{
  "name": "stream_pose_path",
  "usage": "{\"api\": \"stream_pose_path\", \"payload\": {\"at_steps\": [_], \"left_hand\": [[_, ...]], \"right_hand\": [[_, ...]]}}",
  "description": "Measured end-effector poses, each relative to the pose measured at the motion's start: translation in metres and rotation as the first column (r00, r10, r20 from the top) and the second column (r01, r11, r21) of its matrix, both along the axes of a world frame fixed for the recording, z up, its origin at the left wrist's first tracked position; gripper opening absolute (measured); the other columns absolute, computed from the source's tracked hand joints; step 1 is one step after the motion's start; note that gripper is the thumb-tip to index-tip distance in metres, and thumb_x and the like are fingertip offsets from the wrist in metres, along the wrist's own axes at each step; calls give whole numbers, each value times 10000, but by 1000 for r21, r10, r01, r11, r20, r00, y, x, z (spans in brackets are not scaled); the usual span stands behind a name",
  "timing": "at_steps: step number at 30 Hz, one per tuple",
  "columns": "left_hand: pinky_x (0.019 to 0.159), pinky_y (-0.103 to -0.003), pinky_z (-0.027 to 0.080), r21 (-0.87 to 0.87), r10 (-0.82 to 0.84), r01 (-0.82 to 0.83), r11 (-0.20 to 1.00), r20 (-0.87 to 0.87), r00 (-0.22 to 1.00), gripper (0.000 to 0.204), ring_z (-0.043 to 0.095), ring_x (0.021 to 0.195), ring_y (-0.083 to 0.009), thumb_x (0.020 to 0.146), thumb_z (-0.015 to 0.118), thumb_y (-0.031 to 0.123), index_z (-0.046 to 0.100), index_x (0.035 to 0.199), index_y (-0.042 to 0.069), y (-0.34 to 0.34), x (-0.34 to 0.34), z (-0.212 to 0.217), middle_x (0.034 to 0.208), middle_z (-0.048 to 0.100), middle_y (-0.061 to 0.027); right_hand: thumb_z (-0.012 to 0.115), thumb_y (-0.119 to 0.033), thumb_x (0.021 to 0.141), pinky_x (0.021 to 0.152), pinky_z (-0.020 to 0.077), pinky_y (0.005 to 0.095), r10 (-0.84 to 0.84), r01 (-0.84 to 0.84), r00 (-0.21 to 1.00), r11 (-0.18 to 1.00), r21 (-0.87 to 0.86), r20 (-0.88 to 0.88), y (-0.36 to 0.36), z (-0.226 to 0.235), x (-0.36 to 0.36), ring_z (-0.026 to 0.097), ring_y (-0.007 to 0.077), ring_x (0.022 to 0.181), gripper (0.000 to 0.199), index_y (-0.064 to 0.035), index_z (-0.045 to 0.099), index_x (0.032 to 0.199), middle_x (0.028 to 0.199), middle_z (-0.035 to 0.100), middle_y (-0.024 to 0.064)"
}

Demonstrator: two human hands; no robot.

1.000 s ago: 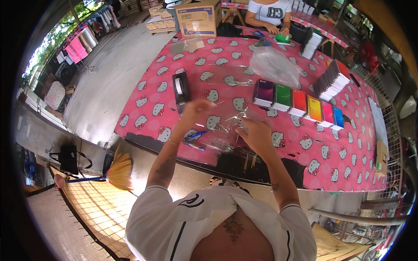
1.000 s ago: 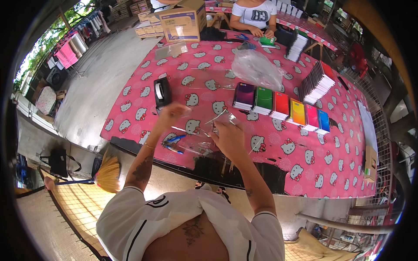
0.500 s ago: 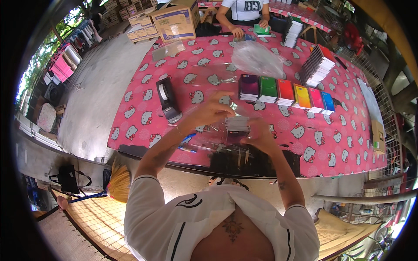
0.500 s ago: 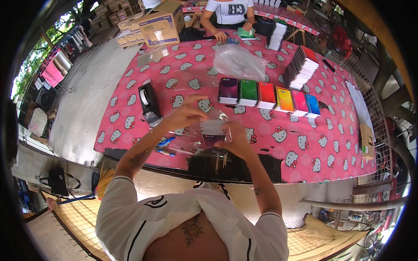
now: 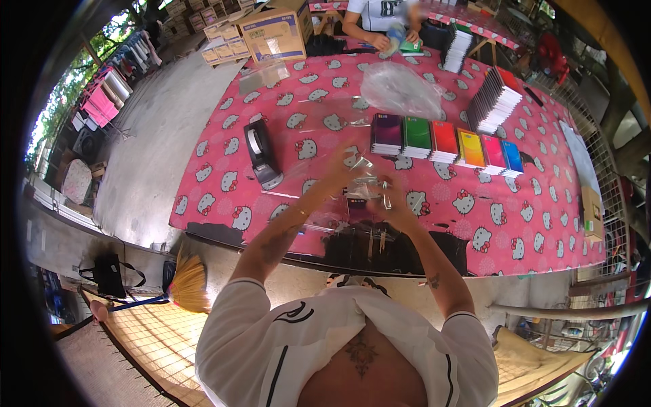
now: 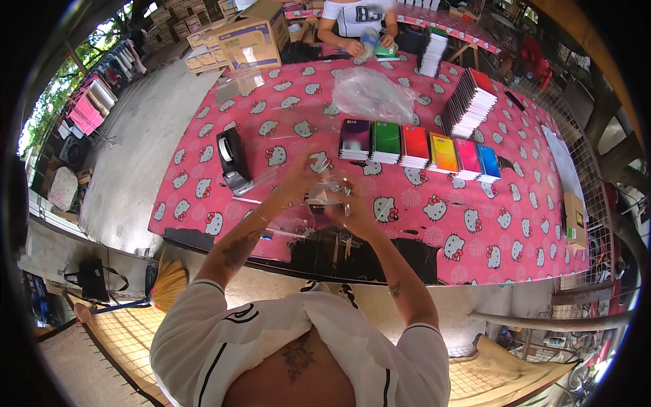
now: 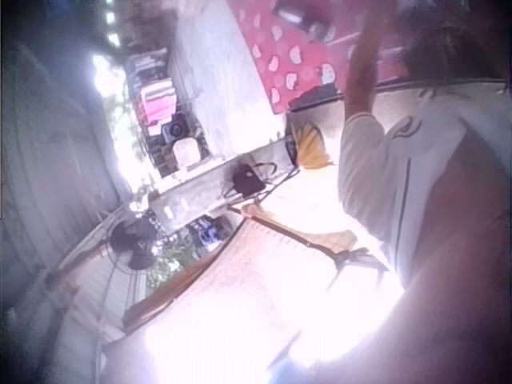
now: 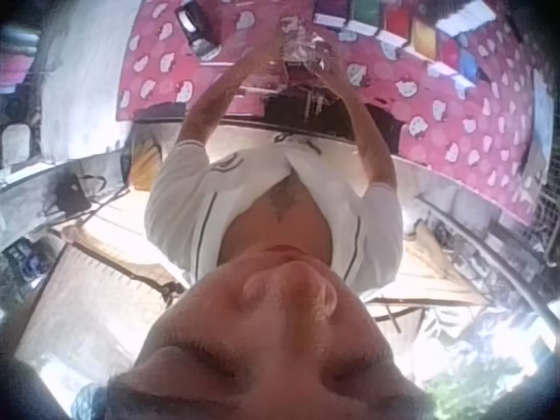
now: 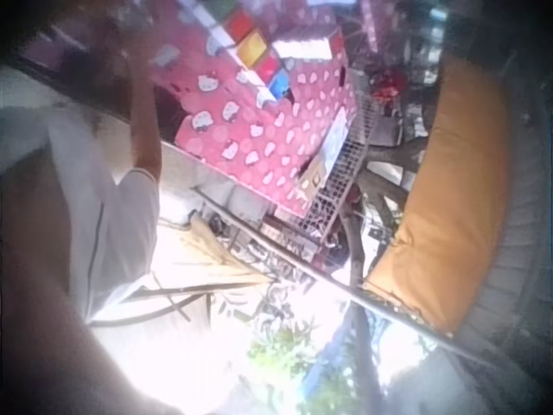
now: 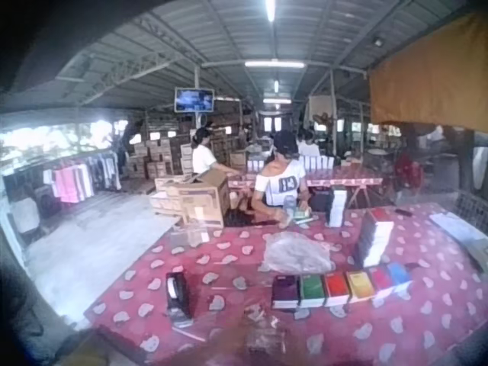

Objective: The person gathers small colorful notebooks from stacks on a table, aligns them into a single pile, and places them into a clear plastic bag.

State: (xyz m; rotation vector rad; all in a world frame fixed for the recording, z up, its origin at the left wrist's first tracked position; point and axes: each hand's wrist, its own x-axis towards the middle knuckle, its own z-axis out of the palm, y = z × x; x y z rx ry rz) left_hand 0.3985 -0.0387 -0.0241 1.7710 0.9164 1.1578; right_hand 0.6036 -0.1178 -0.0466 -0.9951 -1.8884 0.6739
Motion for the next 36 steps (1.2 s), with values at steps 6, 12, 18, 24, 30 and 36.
{"api": "stream_pose_path", "payload": {"at_steps": [6, 12, 18, 24, 30, 36], "left_hand": [[1012, -355, 434, -653, -366, 254, 713, -38, 930, 680, 547, 1183, -175, 922, 705, 355, 441, 1467, 46, 11, -39, 2, 1277, 596, -77], [976, -377, 457, -255, -319, 231, 939, -393, 863, 555, 566, 1179, -178, 923, 693, 308, 543, 1396, 58, -6, -33, 12, 1332, 595, -112], [828, -386, 504, 585, 147, 287, 758, -582, 800, 315, 596, 1131, -250, 858, 731, 258, 728, 1128, 95, -54, -27, 24, 1334, 595, -138], [821, -399, 532, 118, -70, 154, 981, -523, 849, 213, 681, 958, -265, 800, 756, 222, 746, 978, 106, -38, -19, 35, 960, 714, -104], [709, -387, 550, 207, 160, -12, 978, -716, 680, 250, 700, 745, -293, 732, 766, 258, 744, 907, 82, -30, 7, 44, 780, 709, -125], [705, -370, 535, -277, -220, 80, 958, -525, 822, 327, 690, 764, -236, 725, 792, 306, 729, 915, 48, 18, -12, 14, 858, 728, -118]], "right_hand": [[712, -255, 933, 928, 476, 300, 4, -285, 910, 732, -619, -414, 58, -2, 9, 552, 147, 1132, 449, -32, 595, 1305, 1318, 554, 106], [796, -212, 830, 954, 477, 332, 237, -244, 966, 968, -57, -108, 31, 24, 12, 600, 212, 1100, 676, -66, 486, 1413, 1323, 582, 94], [791, -113, 790, 738, 535, 314, -31, 24, 997, 995, 95, 76, -3, 27, 2, 646, 278, 983, 663, -79, 520, 1394, 1244, 634, 160], [731, -64, 821, 664, 510, 323, -102, 103, 993, 995, -1, -57, -1, 12, -11, 667, 274, 822, 541, -68, 554, 1332, 1016, 683, 130], [723, -98, 860, 845, 497, 335, -253, 191, 950, 934, 301, 183, 10, 53, -16, 643, 213, 945, 378, -49, 581, 1207, 1070, 657, 128], [713, -21, 863, 788, 487, 276, 93, -210, 948, 900, -382, -303, 40, 11, 2, 564, 106, 912, 356, -51, 550, 1178, 1026, 599, 13]]}}
